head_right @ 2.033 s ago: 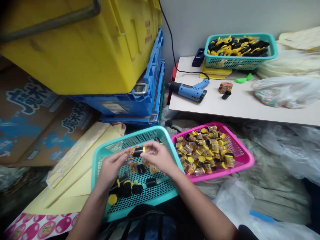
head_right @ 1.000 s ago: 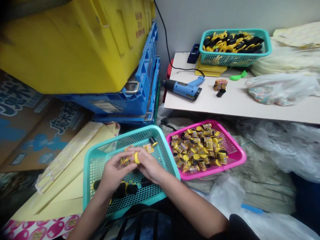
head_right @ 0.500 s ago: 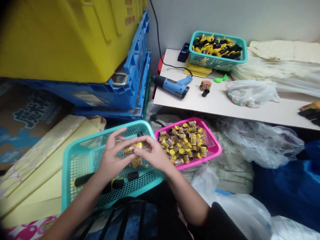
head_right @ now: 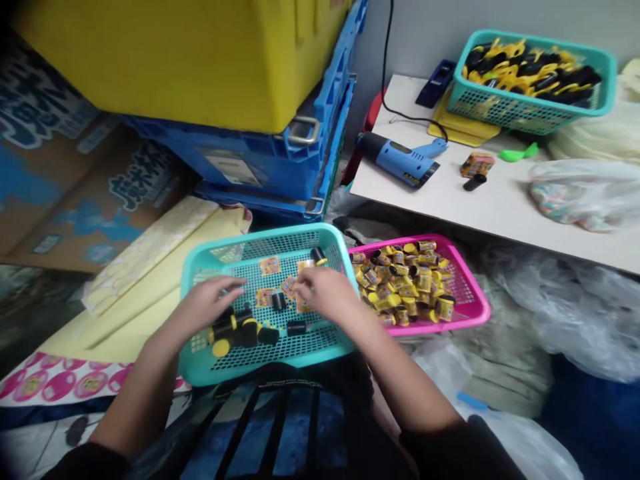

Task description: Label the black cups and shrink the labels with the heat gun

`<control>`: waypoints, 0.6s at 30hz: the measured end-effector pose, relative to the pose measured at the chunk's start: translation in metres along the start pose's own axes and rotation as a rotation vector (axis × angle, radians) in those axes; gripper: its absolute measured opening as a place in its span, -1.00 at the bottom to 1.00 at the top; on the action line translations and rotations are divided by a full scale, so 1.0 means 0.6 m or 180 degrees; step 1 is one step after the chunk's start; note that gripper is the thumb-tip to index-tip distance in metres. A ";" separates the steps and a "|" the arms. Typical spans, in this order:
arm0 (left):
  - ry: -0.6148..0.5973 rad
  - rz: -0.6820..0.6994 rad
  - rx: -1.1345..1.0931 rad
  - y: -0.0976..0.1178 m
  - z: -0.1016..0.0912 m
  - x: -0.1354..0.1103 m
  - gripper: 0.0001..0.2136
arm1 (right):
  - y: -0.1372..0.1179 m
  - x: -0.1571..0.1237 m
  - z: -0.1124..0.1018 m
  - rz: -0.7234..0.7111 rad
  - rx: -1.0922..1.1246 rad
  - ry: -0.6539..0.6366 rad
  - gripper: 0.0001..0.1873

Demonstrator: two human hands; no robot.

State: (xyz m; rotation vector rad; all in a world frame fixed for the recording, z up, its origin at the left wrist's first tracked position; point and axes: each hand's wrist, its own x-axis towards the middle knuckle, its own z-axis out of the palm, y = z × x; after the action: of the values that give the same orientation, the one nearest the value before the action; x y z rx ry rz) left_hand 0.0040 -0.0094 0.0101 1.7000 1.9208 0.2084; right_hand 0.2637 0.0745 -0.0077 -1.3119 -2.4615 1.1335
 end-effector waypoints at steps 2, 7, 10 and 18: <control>-0.0269 -0.0060 0.0292 -0.014 0.012 -0.024 -0.64 | -0.046 0.032 0.050 0.0210 -0.0529 -0.0598 -0.68; -0.0728 -0.0142 0.0931 -0.034 0.045 -0.083 -0.35 | -0.077 0.057 0.113 -0.0195 -0.1247 -0.0917 -0.63; -0.0715 -0.0012 0.1047 -0.038 0.053 -0.091 -0.39 | -0.074 0.053 0.104 -0.0203 -0.1446 -0.0824 -0.70; -0.0776 0.0217 0.0739 -0.040 0.044 -0.052 -0.52 | -0.108 0.032 0.160 -0.0418 -0.0382 -0.1554 -0.35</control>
State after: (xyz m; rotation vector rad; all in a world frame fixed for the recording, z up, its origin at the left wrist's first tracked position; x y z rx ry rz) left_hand -0.0026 -0.0499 -0.0136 1.8459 1.7617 -0.1966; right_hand 0.1674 0.0136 -0.0364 -0.9658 -2.9440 1.4307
